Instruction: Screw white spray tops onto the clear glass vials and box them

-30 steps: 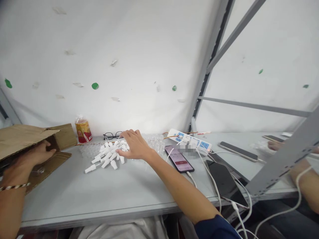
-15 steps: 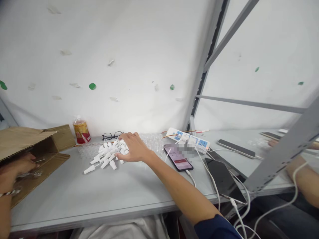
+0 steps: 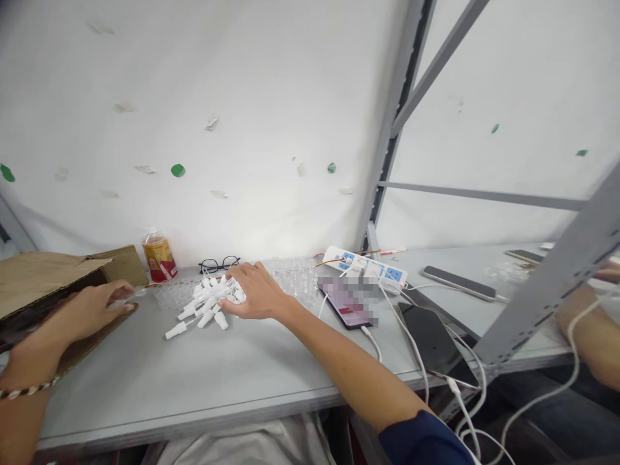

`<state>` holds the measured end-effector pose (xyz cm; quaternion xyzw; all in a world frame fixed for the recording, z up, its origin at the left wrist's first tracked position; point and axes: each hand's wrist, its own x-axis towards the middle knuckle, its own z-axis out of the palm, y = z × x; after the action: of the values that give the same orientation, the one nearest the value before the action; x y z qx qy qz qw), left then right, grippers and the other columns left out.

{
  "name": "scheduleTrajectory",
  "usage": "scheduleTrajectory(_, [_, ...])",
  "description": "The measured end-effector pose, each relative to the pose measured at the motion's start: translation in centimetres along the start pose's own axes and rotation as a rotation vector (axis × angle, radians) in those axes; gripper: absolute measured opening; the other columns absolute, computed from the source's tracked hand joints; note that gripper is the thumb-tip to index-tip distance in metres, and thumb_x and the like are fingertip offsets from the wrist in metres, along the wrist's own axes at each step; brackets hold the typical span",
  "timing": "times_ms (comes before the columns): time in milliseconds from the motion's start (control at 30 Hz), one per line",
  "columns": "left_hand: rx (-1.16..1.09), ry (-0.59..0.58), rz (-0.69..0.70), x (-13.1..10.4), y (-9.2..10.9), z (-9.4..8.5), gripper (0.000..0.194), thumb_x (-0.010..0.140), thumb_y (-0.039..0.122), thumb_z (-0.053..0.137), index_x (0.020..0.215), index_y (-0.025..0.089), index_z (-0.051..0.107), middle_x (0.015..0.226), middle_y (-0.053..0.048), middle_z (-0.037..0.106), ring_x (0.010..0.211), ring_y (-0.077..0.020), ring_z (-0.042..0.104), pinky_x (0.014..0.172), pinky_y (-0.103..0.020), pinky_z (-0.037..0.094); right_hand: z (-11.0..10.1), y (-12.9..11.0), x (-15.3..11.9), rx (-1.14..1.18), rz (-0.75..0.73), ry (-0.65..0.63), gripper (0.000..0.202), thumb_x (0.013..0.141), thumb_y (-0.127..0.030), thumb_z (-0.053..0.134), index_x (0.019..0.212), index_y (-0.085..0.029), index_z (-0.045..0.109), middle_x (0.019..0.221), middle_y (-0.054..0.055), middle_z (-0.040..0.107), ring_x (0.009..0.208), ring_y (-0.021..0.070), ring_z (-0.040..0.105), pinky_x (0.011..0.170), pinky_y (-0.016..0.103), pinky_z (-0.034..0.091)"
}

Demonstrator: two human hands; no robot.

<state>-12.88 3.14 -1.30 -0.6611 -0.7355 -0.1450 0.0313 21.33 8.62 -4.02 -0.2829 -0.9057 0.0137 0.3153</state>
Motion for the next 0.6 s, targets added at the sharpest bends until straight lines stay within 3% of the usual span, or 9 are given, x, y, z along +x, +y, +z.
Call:
scheduleTrajectory(100, [0.092, -0.006, 0.162, -0.7, 4.5, 0.7, 0.032, 0.088, 0.037, 0.050, 0.115, 0.024, 0.062, 0.113, -0.008, 0.070, 0.098, -0.0312, 0.065, 0.081, -0.041, 0.048, 0.4, -0.6, 0.0, 0.003, -0.021, -0.004, 0.037, 0.083, -0.045, 0.059, 0.108, -0.019, 0.051, 0.112, 0.010, 0.064, 0.105, 0.0255, 0.056, 0.089, 0.039, 0.035])
scheduleTrajectory(233, [-0.153, -0.011, 0.534, -2.0, 9.5, 3.2, 0.030, 0.086, 0.041, 0.057, 0.112, 0.028, 0.063, 0.116, -0.004, 0.067, 0.097, -0.0234, 0.065, 0.080, -0.033, 0.050, 1.0, -1.4, -0.2, 0.006, -0.074, -0.023, 0.040, 0.085, -0.051, 0.058, 0.108, -0.019, 0.052, 0.107, 0.009, 0.065, 0.099, 0.0239, 0.057, 0.087, 0.038, 0.035])
scheduleTrajectory(333, [-0.261, 0.036, 0.714, -3.1, 12.0, 4.4, 0.024, 0.089, 0.038, 0.057, 0.108, 0.026, 0.064, 0.105, -0.004, 0.067, 0.089, -0.0188, 0.063, 0.074, -0.028, 0.049, 1.5, -1.8, -0.3, -0.032, -0.100, -0.066, 0.031, 0.090, -0.048, 0.053, 0.092, -0.017, 0.056, 0.089, 0.007, 0.066, 0.085, 0.0210, 0.058, 0.079, 0.034, 0.035])
scheduleTrajectory(433, [-0.337, 0.121, 0.763, -3.6, 12.9, 4.6, 0.019, 0.089, 0.031, 0.058, 0.106, 0.024, 0.063, 0.100, -0.005, 0.066, 0.086, -0.0172, 0.061, 0.073, -0.027, 0.048, 1.8, -1.8, -0.3, -0.055, -0.060, -0.117, 0.032, 0.092, -0.044, 0.052, 0.077, -0.017, 0.057, 0.073, 0.004, 0.063, 0.070, 0.0170, 0.054, 0.069, 0.030, 0.033])
scheduleTrajectory(600, [-0.428, 0.151, 0.722, -2.8, 11.6, 4.8, 0.027, 0.086, 0.038, 0.063, 0.107, 0.023, 0.060, 0.104, -0.006, 0.064, 0.090, -0.0180, 0.060, 0.078, -0.029, 0.048, 1.8, -1.6, -0.2, -0.075, 0.031, -0.138, 0.035, 0.094, -0.044, 0.050, 0.076, -0.017, 0.062, 0.064, 0.001, 0.061, 0.058, 0.0132, 0.049, 0.059, 0.026, 0.027])
